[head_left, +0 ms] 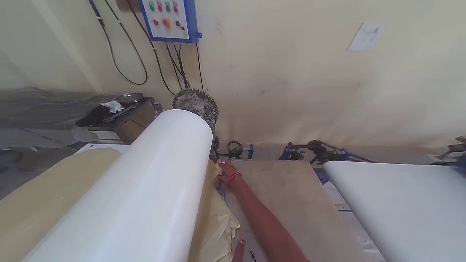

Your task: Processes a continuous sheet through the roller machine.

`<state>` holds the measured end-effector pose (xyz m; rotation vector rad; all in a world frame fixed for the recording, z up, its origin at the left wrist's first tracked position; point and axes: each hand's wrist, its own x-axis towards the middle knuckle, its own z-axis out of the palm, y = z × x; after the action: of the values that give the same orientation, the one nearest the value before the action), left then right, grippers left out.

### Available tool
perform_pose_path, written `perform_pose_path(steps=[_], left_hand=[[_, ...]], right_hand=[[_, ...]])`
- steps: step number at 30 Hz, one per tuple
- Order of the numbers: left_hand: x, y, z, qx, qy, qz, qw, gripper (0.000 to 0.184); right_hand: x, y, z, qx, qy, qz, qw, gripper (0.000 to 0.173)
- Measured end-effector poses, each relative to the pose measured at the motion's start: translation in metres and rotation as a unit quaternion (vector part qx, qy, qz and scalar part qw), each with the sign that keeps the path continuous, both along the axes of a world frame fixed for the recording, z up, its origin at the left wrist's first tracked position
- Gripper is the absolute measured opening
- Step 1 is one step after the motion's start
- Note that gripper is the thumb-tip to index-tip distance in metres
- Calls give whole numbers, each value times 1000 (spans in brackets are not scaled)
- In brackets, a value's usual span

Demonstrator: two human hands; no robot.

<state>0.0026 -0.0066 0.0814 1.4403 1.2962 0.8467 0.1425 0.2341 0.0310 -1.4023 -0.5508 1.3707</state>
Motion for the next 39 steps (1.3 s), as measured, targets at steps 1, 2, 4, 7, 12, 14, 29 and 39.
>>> perform_pose_path(steps=[1, 2, 4, 7, 12, 14, 29, 39], left_hand=[[4, -2, 0, 4, -2, 4, 1000, 54], [7, -3, 2, 0, 3, -4, 1000, 54], [12, -4, 0, -30, 29, -50, 998, 57], [27, -7, -49, 10, -25, -31, 999, 61], [57, -10, -17, -121, -152, 100, 976, 56], [74, -17, -42, -51, -221, 140, 964, 53], [147, -49, -29, -195, -394, 260, 860, 46], [185, -78, -15, -311, -584, 265, 701, 43]], right_hand=[[3, -3, 2, 17, 0, 4, 1000, 40], [6, -7, 4, 29, -5, 6, 1000, 38], [12, -15, 6, 45, -23, 9, 999, 36], [22, -24, 3, 72, -41, 7, 997, 34], [33, -35, -2, 108, -126, 14, 986, 31], [39, -39, 1, 121, -172, 19, 977, 29], [97, -76, -1, 73, -267, -31, 961, 28], [104, -132, 1, 12, -560, 206, 802, 89]])
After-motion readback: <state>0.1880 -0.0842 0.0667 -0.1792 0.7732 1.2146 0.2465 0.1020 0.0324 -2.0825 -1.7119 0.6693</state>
